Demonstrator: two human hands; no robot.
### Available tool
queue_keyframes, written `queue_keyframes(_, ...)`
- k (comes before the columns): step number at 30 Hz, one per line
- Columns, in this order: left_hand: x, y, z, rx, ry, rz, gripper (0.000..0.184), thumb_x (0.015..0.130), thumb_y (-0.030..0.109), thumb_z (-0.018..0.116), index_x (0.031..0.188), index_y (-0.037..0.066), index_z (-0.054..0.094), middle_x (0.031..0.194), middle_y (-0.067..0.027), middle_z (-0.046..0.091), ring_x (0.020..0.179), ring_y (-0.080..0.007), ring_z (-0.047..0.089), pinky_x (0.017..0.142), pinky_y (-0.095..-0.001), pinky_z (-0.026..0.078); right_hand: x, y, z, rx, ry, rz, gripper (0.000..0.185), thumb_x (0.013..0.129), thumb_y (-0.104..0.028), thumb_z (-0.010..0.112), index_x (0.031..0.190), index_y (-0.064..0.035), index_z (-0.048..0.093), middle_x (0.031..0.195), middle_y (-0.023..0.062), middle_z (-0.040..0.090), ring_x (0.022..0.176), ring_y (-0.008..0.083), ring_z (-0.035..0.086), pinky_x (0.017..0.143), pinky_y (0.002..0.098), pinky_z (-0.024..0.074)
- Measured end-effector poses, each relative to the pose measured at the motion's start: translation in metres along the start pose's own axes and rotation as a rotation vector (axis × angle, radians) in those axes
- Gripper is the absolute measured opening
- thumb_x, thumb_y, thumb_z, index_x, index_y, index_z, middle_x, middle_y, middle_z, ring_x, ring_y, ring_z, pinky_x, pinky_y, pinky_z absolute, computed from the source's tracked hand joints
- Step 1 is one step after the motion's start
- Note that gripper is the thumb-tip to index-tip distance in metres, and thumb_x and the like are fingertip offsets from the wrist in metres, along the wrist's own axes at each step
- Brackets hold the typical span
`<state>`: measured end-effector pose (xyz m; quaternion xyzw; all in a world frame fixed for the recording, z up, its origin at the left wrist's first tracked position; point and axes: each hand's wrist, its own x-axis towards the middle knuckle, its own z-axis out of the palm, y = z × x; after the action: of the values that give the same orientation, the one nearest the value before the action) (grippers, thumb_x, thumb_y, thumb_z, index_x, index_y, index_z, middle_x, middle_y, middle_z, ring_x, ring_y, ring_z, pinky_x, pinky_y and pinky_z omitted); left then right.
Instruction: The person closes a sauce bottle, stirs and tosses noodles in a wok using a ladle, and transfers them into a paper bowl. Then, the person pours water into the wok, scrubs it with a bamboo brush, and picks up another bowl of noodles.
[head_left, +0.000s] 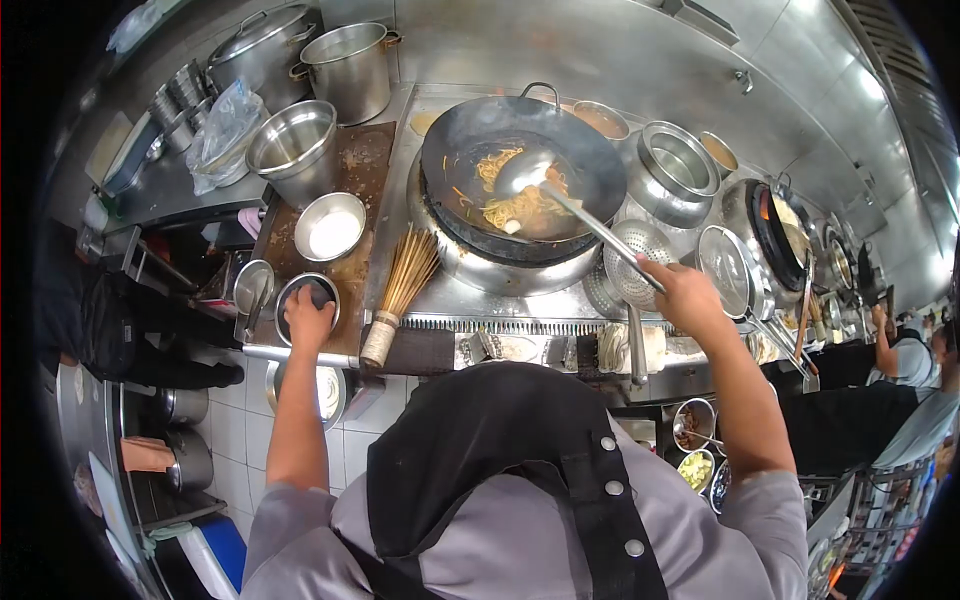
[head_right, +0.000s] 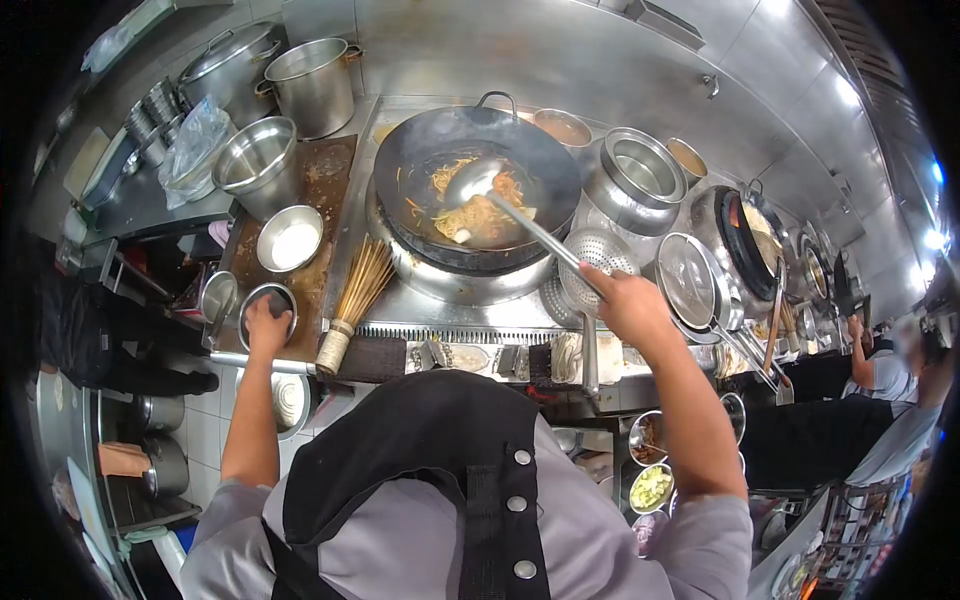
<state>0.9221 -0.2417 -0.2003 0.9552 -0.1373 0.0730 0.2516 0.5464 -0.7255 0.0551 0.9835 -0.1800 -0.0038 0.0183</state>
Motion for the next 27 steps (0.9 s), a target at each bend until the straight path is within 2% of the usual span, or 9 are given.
queue_keyframes(2, 0.004, -0.002, 0.005, 0.039, 0.001, -0.114, 0.076, 0.079, 0.031, 0.078, 0.144, 0.005, 0.046, 0.137, -0.0298, 0.05, 0.129, -0.0498, 0.047, 0.11, -0.0537, 0.039, -0.03, 0.001, -0.011, 0.228, 0.14, -0.12, 0.067, 0.079, -0.001, 0.064, 0.144, -0.0177, 0.055, 0.089, 0.0192, 0.069, 0.074, 0.0345, 0.068, 0.069, 0.0458, 0.0544)
queue_keyframes(4, 0.007, 0.004, 0.002, -0.007, -0.085, -0.385, 0.093, 0.076, 0.035, 0.08, 0.153, 0.009, 0.034, 0.14, -0.0349, 0.045, 0.128, -0.0553, 0.046, 0.111, -0.0547, 0.038, -0.063, -0.022, -0.052, 0.529, -0.044, 0.177, 0.064, 0.082, 0.0, 0.065, 0.144, -0.0136, 0.054, 0.081, 0.0133, 0.066, 0.061, 0.0234, 0.062, 0.062, 0.0391, 0.0505)
queue_keyframes(8, 0.02, 0.001, 0.0, -0.034, -0.164, -0.465, 0.101, 0.071, 0.033, 0.083, 0.156, 0.014, 0.03, 0.142, -0.0384, 0.042, 0.129, -0.0566, 0.046, 0.112, -0.0539, 0.038, -0.096, -0.055, -0.108, 0.81, -0.266, 0.49, 0.064, 0.084, -0.002, 0.066, 0.145, -0.0127, 0.053, 0.076, 0.0067, 0.059, 0.059, 0.0156, 0.054, 0.059, 0.0329, 0.0459)
queue_keyframes(14, 0.037, -0.028, 0.007, -0.374, -0.163, -0.368, 0.086, 0.072, 0.017, 0.08, 0.144, -0.001, 0.037, 0.125, -0.0237, 0.062, 0.116, -0.0355, 0.064, 0.1, -0.0446, 0.049, -0.049, -0.05, -0.017, 0.716, -0.227, 0.325, 0.06, 0.086, -0.007, 0.069, 0.144, -0.0123, 0.054, 0.076, 0.0136, 0.063, 0.068, 0.0183, 0.059, 0.069, 0.0373, 0.0512)
queue_keyframes(17, 0.028, -0.007, -0.031, -1.194, -0.105, -0.363, 0.069, 0.081, 0.013, 0.073, 0.142, 0.001, 0.043, 0.133, -0.0222, 0.059, 0.112, -0.0303, 0.065, 0.09, -0.0391, 0.055, -0.072, -0.038, -0.073, 0.644, -0.218, 0.429, 0.063, 0.082, -0.003, 0.07, 0.142, -0.0123, 0.056, 0.083, 0.0178, 0.068, 0.076, 0.026, 0.068, 0.074, 0.0398, 0.0528)
queue_keyframes(18, 0.024, -0.002, -0.04, -1.193, -0.108, -0.361, 0.069, 0.081, 0.013, 0.073, 0.142, 0.001, 0.043, 0.133, -0.0222, 0.059, 0.112, -0.0303, 0.065, 0.09, -0.0391, 0.055, -0.079, -0.02, -0.091, 0.401, -0.195, 0.233, 0.065, 0.079, -0.001, 0.069, 0.142, -0.0134, 0.056, 0.09, 0.0212, 0.07, 0.085, 0.0313, 0.071, 0.077, 0.0419, 0.0534)
queue_keyframes(20, 0.011, 0.005, -0.052, -1.928, -0.323, -0.5, 0.07, 0.084, 0.017, 0.076, 0.143, 0.0, 0.043, 0.132, -0.0245, 0.059, 0.123, -0.0361, 0.059, 0.101, -0.0438, 0.053, -0.085, 0.006, -0.11, 0.224, -0.251, 0.147, 0.068, 0.079, -0.007, 0.073, 0.144, -0.0141, 0.056, 0.079, 0.017, 0.061, 0.066, 0.0196, 0.06, 0.065, 0.0329, 0.05)
queue_keyframes(24, -0.04, 0.119, -0.068, -2.355, -0.673, -0.301, 0.075, 0.086, 0.026, 0.078, 0.147, 0.002, 0.042, 0.132, -0.0286, 0.057, 0.129, -0.0396, 0.054, 0.099, -0.0489, 0.055, -0.06, 0.022, -0.041, 0.121, -0.045, -0.033, 0.063, 0.083, -0.004, 0.069, 0.143, -0.0109, 0.055, 0.077, 0.0112, 0.062, 0.063, 0.0175, 0.061, 0.059, 0.0328, 0.0485)
queue_keyframes(27, -0.068, 0.146, -0.034, -2.509, -0.9, -0.327, 0.077, 0.083, 0.028, 0.081, 0.147, 0.005, 0.044, 0.132, -0.0288, 0.057, 0.127, -0.0389, 0.055, 0.1, -0.048, 0.055, -0.043, -0.001, -0.008, 0.903, -0.098, 0.468, 0.059, 0.088, -0.004, 0.066, 0.145, -0.0103, 0.051, 0.078, 0.0101, 0.063, 0.063, 0.017, 0.062, 0.056, 0.0319, 0.0496)
